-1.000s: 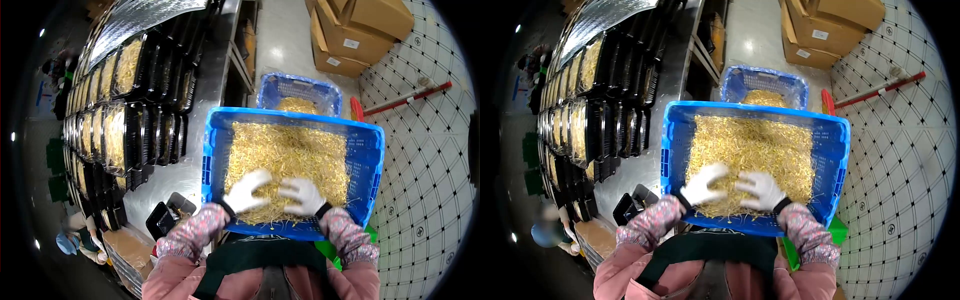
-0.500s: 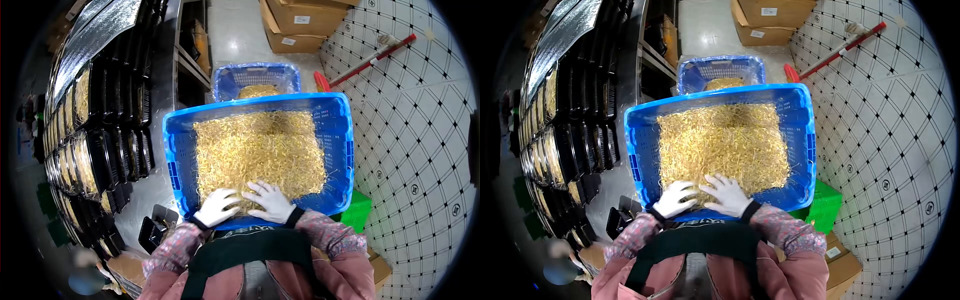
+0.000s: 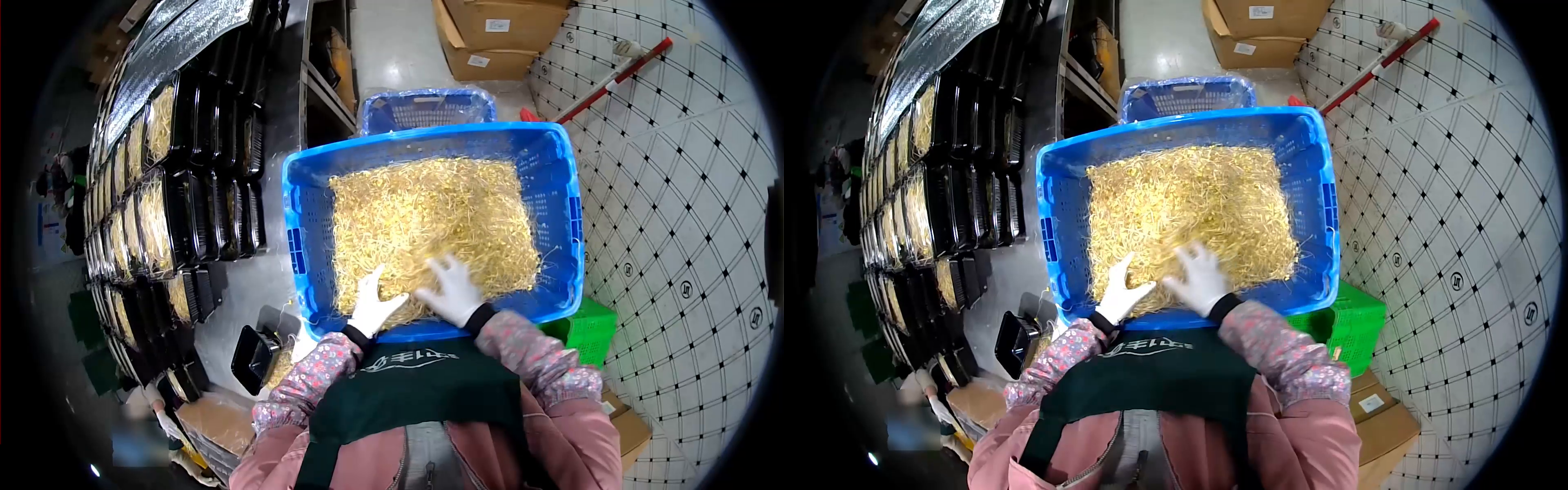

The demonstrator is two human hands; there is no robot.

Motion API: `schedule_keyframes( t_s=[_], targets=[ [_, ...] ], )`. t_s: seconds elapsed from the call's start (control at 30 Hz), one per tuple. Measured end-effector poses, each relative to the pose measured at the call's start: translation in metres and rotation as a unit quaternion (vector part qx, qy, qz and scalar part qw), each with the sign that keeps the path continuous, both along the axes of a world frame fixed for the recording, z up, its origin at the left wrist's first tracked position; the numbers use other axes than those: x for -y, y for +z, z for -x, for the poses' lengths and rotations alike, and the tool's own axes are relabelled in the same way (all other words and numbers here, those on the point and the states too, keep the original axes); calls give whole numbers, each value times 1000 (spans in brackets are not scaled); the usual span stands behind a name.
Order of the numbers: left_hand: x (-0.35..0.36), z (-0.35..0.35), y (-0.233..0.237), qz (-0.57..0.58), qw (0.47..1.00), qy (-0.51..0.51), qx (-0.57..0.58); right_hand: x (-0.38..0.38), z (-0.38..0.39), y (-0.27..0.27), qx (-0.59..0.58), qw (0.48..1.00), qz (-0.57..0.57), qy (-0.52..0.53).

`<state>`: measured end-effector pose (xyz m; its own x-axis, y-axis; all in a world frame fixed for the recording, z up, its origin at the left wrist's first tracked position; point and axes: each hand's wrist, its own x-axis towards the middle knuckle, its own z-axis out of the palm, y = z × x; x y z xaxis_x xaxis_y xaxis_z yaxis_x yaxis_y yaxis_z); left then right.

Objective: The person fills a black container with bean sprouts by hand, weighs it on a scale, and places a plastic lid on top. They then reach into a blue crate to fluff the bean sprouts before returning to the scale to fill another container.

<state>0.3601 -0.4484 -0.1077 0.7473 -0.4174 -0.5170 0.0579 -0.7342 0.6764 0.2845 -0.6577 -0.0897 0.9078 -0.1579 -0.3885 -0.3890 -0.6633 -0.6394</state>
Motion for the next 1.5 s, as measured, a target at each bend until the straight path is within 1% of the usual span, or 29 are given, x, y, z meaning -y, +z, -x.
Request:
schedule_keyframes(
  t_s=[0.13,0.2,0.23,0.27,0.3,0.4,0.47,0.53,0.57,0.6,0.67,0.7,0.8,0.87,0.9,0.93,0.97,1.0,1.03,1.07,1.1,1.13,1.2,1.27,1.33,1.4,1.43,1.47,1.5],
  targets=[
    [7,4,18,189,980,59,-13,-34,-6,14,27,989,-138,-53],
    [16,-7,73,304,943,134,-31,-23,-21,50,207,956,-186,-88],
    [17,-12,81,332,929,156,-50,-17,-27,57,235,942,-218,-100],
    [25,-18,87,327,924,181,-83,-9,-36,49,229,942,-234,-77],
    [17,-19,62,303,936,163,-77,-7,-34,30,209,928,-288,-112],
    [14,-28,71,278,957,79,-11,4,-32,46,212,906,-351,-104],
    [2,-31,45,272,953,117,-58,20,-23,30,192,926,-310,-95],
    [-17,-42,17,256,964,68,-36,36,0,-12,149,945,-264,-127],
    [-27,-44,6,251,966,54,-24,48,9,-13,149,947,-266,-103],
    [-37,-36,1,241,969,45,-20,58,16,-4,155,966,-188,-88],
    [-34,-35,-1,116,991,55,28,65,28,-31,51,979,-112,-162],
    [-24,-29,-9,82,994,72,30,59,31,-65,12,964,-155,-215],
    [24,-16,-20,85,992,96,20,-2,-5,-34,19,967,-206,-152],
    [38,-11,-2,170,980,107,-2,-27,-20,-3,36,965,-237,-108],
    [37,-19,25,277,950,139,-48,-25,-20,15,117,953,-255,-112],
    [34,-28,55,379,905,170,-96,-18,-25,43,157,886,-411,-148],
    [33,-32,74,398,905,146,-45,-9,-30,75,137,843,-490,-175],
    [38,-33,103,421,878,194,-118,-2,-36,93,115,792,-564,-202],
    [31,-42,65,384,878,182,-219,2,-43,66,92,801,-559,-193],
    [38,-47,62,341,908,160,-182,4,-49,28,68,835,-507,-204],
    [46,-52,60,296,934,139,-145,8,-52,34,99,849,-487,-180],
    [52,-46,74,379,912,129,-89,11,-51,41,126,861,-467,-160],
    [27,-51,54,373,893,143,-206,33,-40,54,59,811,-551,-187],
    [4,-65,39,272,939,111,-177,61,-26,23,13,878,-437,-195],
    [-34,-58,-20,218,970,57,-92,97,6,-32,-10,935,-296,-196],
    [-56,-46,-48,175,976,94,-92,110,44,-84,-19,929,-219,-297],
    [-62,-40,-57,154,978,112,-90,101,46,-92,-116,926,-208,-293],
    [-55,-31,-68,87,992,80,-34,83,48,-101,-86,921,-294,-239],
    [-36,-24,-43,81,993,67,-57,52,38,-82,-26,924,-316,-216]
  ],
)
